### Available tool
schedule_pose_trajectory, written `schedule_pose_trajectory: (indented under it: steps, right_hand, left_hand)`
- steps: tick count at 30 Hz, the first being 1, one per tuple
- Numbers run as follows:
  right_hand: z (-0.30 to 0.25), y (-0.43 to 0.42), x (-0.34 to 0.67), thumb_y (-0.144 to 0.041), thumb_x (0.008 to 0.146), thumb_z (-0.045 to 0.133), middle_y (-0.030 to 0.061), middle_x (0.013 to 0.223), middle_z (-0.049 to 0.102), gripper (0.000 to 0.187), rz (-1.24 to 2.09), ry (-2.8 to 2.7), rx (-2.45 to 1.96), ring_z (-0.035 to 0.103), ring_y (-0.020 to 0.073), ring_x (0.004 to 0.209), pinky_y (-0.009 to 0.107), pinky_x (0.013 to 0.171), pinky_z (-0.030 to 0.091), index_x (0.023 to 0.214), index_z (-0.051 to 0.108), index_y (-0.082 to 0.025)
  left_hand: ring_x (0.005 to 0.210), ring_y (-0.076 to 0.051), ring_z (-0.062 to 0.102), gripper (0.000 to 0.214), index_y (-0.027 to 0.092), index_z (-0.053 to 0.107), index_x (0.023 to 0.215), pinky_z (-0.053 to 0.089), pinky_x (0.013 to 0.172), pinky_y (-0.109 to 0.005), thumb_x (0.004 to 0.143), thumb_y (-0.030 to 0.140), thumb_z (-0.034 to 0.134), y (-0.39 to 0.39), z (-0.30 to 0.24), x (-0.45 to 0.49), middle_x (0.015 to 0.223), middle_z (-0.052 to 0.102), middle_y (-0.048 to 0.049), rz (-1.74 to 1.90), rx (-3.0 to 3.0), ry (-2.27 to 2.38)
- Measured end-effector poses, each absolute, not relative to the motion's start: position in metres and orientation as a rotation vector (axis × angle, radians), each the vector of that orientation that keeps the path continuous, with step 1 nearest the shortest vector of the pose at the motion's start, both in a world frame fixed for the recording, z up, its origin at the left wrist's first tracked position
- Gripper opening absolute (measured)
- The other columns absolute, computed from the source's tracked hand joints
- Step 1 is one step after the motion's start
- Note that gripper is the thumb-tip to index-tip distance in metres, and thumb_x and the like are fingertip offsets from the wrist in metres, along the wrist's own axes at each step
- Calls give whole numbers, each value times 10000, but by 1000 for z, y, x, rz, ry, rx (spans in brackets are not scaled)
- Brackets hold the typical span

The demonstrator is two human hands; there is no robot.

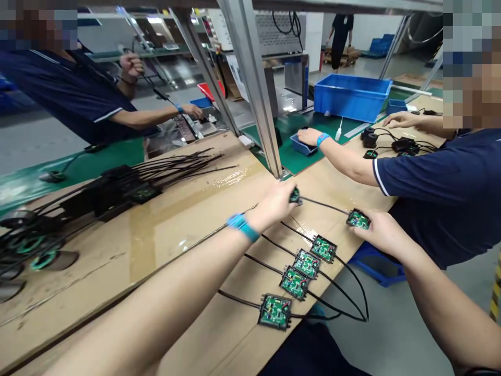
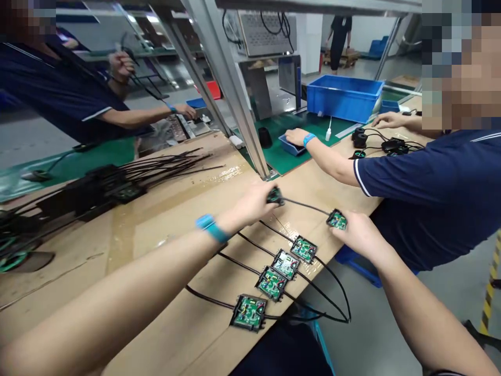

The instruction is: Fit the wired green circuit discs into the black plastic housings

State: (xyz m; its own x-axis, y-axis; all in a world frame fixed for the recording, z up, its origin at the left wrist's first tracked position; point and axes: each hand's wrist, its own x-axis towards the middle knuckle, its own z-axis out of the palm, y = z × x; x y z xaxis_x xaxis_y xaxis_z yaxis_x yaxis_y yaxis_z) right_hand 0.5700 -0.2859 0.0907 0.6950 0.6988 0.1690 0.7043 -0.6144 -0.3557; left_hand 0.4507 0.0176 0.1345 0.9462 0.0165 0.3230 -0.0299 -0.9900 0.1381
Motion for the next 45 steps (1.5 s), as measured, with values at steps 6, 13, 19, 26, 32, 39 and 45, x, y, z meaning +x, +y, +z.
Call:
schedule_pose_trajectory:
  steps: [6, 13, 19, 26, 32, 39, 45]
  right_hand:
    - [23, -269, 598, -401, 975, 502, 316, 1340, 571, 634, -356, -852, -2629, 521, 449, 1273, 623, 1021, 427, 1467, 448, -5]
    - [45, -263, 499, -406, 973, 568, 145, 1549, 438, 413, -172, -1378, -2067, 397, 337, 1437, 552, 1152, 371, 1346, 589, -229]
    - [70, -133, 508, -173, 906, 562, 187, 1454, 507, 515, 28, -1609, -1951, 458, 333, 1363, 535, 1134, 395, 1417, 516, -139]
    - [89, -42, 485, -292, 889, 712, 202, 1342, 499, 468, -7, -1787, -2121, 507, 339, 1180, 509, 984, 463, 1316, 567, -167]
    - [84, -43, 472, -227, 996, 541, 172, 1376, 468, 261, -169, -2049, -2022, 382, 350, 1281, 502, 939, 454, 1242, 625, -246]
    - [85, -29, 495, -272, 1035, 489, 148, 1263, 542, 219, -200, -2209, -1998, 429, 316, 1194, 442, 879, 449, 1204, 625, -244]
    - [86, -21, 504, -359, 1005, 585, 86, 1168, 622, 249, -154, -2324, -1870, 449, 289, 1134, 407, 826, 428, 1234, 618, -268]
  left_hand:
    - [1093, -290, 619, 363, 125, 588, 1202, 497, 951, -421, 842, 85, 621, 6, 105, 524, 1159, 637, -177, 363, 2894, 195]
    - [1238, -334, 569, 446, 246, 534, 1377, 442, 1095, -559, 963, 409, 527, 60, 133, 304, 1311, 608, -83, 889, 2869, 363]
    - [1370, -461, 445, 954, 232, 263, 1574, 452, 1073, -646, 819, 623, 697, 71, 84, 175, 1550, 373, -210, 541, 3103, 440]
    - [1031, -348, 612, 634, 213, 412, 1511, 547, 863, -520, 942, 426, 593, 66, 61, 234, 1131, 624, -181, 482, 3126, 562]
    - [799, -261, 613, 353, 154, 660, 1138, 525, 719, -388, 992, 439, 511, 81, 54, 234, 859, 646, -116, 660, 3221, 397]
    - [752, -239, 634, 168, 191, 627, 988, 535, 700, -371, 975, 342, 556, 85, 50, 234, 843, 673, -90, 841, 3218, 257]
    - [742, -262, 673, 103, 242, 625, 985, 563, 676, -403, 930, 318, 583, 92, 53, 237, 873, 693, -82, 934, 3077, 128]
